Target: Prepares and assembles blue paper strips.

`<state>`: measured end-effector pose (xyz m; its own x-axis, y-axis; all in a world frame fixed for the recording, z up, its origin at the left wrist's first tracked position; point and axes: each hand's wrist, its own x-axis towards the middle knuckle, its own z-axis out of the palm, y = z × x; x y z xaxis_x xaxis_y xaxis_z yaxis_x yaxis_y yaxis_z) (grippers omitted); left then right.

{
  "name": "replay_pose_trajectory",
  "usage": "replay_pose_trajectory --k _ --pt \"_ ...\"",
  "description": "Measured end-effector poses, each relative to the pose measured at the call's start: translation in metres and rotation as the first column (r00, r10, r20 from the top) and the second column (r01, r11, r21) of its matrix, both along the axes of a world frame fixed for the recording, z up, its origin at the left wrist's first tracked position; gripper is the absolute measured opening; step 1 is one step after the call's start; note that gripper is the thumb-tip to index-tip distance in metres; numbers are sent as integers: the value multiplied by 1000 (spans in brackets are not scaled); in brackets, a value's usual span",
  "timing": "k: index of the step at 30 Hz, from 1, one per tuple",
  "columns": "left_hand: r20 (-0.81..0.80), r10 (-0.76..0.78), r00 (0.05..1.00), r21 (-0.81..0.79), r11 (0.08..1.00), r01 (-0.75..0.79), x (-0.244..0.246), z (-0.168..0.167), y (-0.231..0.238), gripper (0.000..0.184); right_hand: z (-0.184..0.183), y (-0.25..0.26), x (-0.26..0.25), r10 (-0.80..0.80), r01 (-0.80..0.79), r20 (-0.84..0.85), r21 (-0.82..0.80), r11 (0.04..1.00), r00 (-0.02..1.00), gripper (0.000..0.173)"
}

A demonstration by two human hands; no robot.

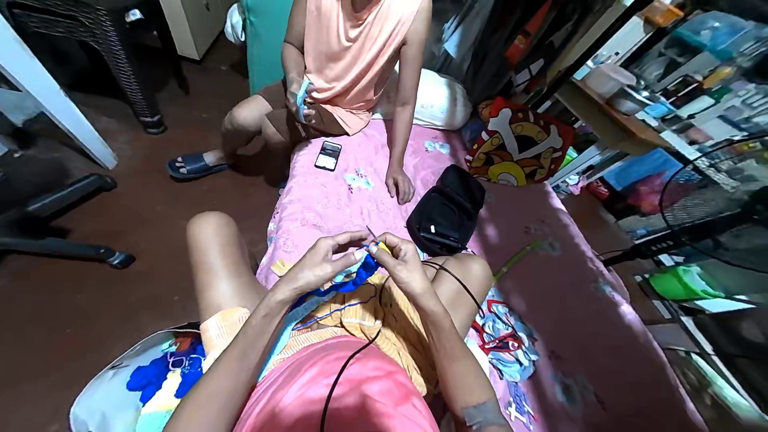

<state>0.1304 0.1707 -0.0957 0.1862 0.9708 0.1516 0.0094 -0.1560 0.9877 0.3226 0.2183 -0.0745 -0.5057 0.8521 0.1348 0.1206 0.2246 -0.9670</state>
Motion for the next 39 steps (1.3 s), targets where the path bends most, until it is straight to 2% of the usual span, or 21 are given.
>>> replay_pose_trajectory --k 4,6,10,18,23,29,39 --pt "79 85 993 -72 994 -79 17 1 12 10 2 5 12 -33 33 58 13 999 998 13" --pt "81 124 989 -95 989 -117 19 -2 19 4 2 7 15 -47 47 75 5 999 996 13" --pt "58 113 992 -70 992 -109 17 -9 22 8 -1 12 16 -64 67 57 -41 997 996 13" --pt "-56 266 962 -26 963 -267 15 -15 28 5 -10 18 8 -104 96 -39 -172 981 994 12" --pt "-97 304 948 37 953 -302 12 -25 34 9 -17 24 3 -116 108 -44 -159 981 992 11" --pt "-180 427 886 141 903 -406 12 -29 34 17 -26 30 -15 -173 161 -86 -136 978 981 11" --pt "-224 518 825 255 848 -464 2 -34 39 19 -30 38 -35 -217 204 -106 -121 971 970 13"
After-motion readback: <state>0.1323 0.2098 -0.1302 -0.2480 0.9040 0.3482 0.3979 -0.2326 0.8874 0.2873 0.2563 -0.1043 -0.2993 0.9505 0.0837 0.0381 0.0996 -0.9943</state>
